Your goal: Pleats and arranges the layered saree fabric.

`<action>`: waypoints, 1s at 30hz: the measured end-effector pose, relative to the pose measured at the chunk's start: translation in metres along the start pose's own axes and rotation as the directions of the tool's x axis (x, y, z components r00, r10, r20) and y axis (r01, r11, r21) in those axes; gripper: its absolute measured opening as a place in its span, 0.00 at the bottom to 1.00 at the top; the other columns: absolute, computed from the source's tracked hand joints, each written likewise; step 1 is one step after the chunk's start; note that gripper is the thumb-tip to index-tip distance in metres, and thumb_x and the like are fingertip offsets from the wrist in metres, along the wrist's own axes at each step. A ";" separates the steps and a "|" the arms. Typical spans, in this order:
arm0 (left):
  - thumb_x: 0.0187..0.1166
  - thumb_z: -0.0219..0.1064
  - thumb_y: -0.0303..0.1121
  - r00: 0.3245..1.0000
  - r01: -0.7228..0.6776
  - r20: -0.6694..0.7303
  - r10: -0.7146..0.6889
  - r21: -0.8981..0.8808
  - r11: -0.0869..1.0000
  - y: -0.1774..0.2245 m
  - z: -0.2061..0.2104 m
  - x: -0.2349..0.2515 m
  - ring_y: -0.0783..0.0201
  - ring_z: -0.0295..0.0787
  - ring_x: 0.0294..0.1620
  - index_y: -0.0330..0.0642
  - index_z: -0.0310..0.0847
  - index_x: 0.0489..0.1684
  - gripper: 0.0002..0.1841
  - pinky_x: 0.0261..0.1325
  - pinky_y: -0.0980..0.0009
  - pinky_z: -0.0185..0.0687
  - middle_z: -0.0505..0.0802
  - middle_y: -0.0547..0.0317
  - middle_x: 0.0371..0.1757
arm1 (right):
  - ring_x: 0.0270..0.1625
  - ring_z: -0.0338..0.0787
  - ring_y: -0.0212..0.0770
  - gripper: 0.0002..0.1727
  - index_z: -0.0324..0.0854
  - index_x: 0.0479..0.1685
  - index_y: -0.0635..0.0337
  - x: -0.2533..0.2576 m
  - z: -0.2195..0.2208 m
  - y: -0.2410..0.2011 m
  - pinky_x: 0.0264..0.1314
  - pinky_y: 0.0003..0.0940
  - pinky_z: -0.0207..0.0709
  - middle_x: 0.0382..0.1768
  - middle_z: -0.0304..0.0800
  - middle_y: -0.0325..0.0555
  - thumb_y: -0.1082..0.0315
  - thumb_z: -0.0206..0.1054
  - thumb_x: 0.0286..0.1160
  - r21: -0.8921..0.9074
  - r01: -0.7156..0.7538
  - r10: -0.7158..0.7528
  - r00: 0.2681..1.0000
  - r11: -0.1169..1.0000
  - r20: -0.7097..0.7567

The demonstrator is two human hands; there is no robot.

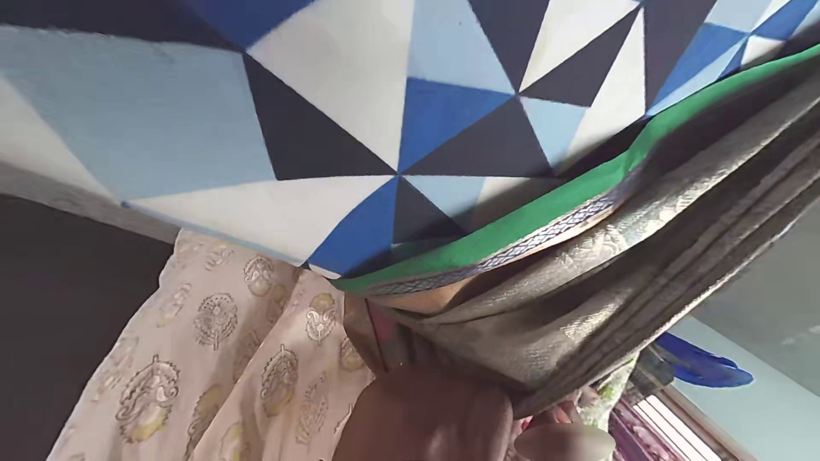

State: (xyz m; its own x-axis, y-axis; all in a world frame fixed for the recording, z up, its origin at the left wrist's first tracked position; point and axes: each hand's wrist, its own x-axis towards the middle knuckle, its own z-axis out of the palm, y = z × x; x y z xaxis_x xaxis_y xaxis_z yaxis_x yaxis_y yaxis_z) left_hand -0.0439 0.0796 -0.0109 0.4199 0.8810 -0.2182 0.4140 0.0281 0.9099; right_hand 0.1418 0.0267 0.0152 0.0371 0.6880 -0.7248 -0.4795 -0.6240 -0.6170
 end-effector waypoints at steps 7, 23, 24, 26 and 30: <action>0.89 0.51 0.37 0.999 0.016 0.050 -0.015 -0.035 0.999 -0.002 -0.006 -0.003 0.51 0.88 0.24 0.40 0.81 0.28 0.19 0.24 0.59 0.75 0.88 0.50 0.22 | 0.55 0.93 0.23 0.14 0.90 0.62 0.40 -0.007 -0.009 0.009 0.66 0.29 0.85 0.51 0.97 0.27 0.59 0.65 0.83 0.111 -0.031 0.029 0.999 0.993 0.019; 0.85 0.60 0.39 1.000 0.001 0.014 -0.001 -0.035 0.999 -0.006 -0.008 -0.011 0.61 0.85 0.24 0.44 0.79 0.21 0.17 0.24 0.72 0.72 0.86 0.56 0.20 | 0.35 0.88 0.08 0.11 0.92 0.55 0.37 -0.001 0.040 -0.009 0.41 0.06 0.79 0.37 0.96 0.18 0.60 0.66 0.82 -0.157 -0.062 0.058 0.998 0.986 -0.029; 0.85 0.60 0.39 1.000 -0.003 0.007 0.003 -0.038 0.999 -0.005 -0.009 -0.011 0.61 0.85 0.24 0.44 0.78 0.21 0.18 0.24 0.72 0.72 0.86 0.56 0.20 | 0.35 0.88 0.09 0.11 0.92 0.55 0.38 -0.003 0.042 -0.009 0.40 0.07 0.80 0.37 0.96 0.19 0.62 0.66 0.81 -0.147 -0.059 0.053 0.998 0.987 -0.045; 0.85 0.61 0.40 1.000 -0.011 0.003 0.011 -0.033 0.999 -0.004 -0.011 -0.011 0.61 0.85 0.24 0.44 0.78 0.21 0.18 0.24 0.72 0.73 0.86 0.56 0.20 | 0.36 0.89 0.10 0.12 0.91 0.56 0.39 -0.004 0.044 -0.009 0.42 0.07 0.81 0.38 0.97 0.20 0.63 0.66 0.82 -0.143 -0.043 0.039 0.999 0.989 -0.035; 0.83 0.63 0.41 1.000 -0.011 -0.018 0.010 -0.018 1.000 -0.002 -0.012 -0.011 0.61 0.85 0.24 0.44 0.78 0.19 0.18 0.25 0.71 0.72 0.85 0.57 0.19 | 0.34 0.88 0.13 0.08 0.90 0.53 0.43 -0.014 0.024 0.001 0.41 0.12 0.82 0.36 0.95 0.22 0.61 0.67 0.83 -0.196 -0.020 0.022 1.000 0.980 0.010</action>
State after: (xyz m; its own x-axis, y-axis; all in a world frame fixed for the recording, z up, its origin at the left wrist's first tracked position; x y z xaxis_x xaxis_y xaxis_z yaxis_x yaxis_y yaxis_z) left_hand -0.0590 0.0760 -0.0064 0.4097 0.8895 -0.2023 0.3947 0.0271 0.9184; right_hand 0.1200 0.0254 0.0319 0.0171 0.6776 -0.7352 -0.2987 -0.6983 -0.6505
